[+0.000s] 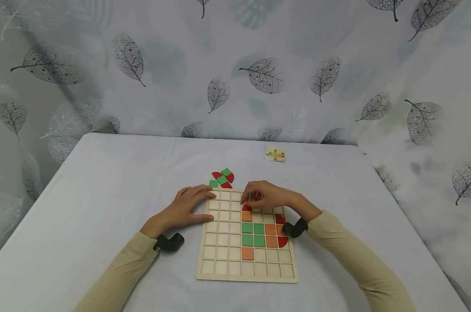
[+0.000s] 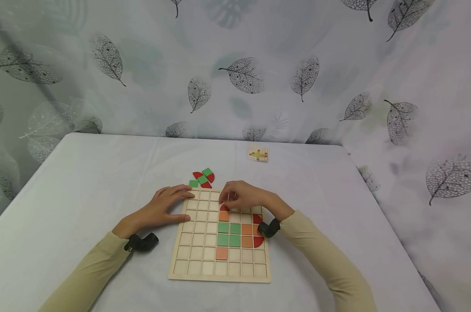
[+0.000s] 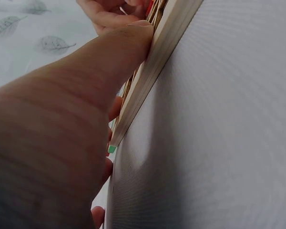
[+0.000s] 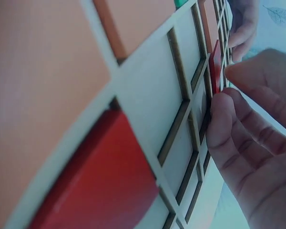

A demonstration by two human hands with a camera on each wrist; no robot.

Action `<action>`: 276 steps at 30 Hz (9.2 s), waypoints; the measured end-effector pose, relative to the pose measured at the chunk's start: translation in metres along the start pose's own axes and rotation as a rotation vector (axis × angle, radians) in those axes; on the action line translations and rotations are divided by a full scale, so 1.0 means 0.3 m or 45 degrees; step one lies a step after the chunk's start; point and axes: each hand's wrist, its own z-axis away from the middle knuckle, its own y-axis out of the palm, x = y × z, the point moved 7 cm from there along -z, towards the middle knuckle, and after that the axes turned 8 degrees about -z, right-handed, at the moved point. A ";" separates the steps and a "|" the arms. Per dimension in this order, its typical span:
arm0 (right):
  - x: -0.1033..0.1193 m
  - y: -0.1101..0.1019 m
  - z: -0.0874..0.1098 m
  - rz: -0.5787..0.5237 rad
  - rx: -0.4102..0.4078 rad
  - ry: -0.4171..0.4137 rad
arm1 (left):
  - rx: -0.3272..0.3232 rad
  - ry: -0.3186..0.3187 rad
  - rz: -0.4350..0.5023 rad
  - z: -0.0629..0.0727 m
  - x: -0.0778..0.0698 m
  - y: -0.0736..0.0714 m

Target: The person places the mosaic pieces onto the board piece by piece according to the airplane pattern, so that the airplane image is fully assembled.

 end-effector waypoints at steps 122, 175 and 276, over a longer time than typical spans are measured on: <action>-0.124 -0.124 -0.074 0.128 -0.439 0.406 | -0.006 0.013 -0.044 0.001 -0.005 -0.004; 0.041 0.045 0.099 -0.050 -0.382 0.304 | -0.006 0.004 -0.007 -0.001 -0.005 0.002; 0.229 0.341 0.264 -0.164 -0.175 0.115 | 0.001 -0.001 -0.038 -0.006 -0.006 0.009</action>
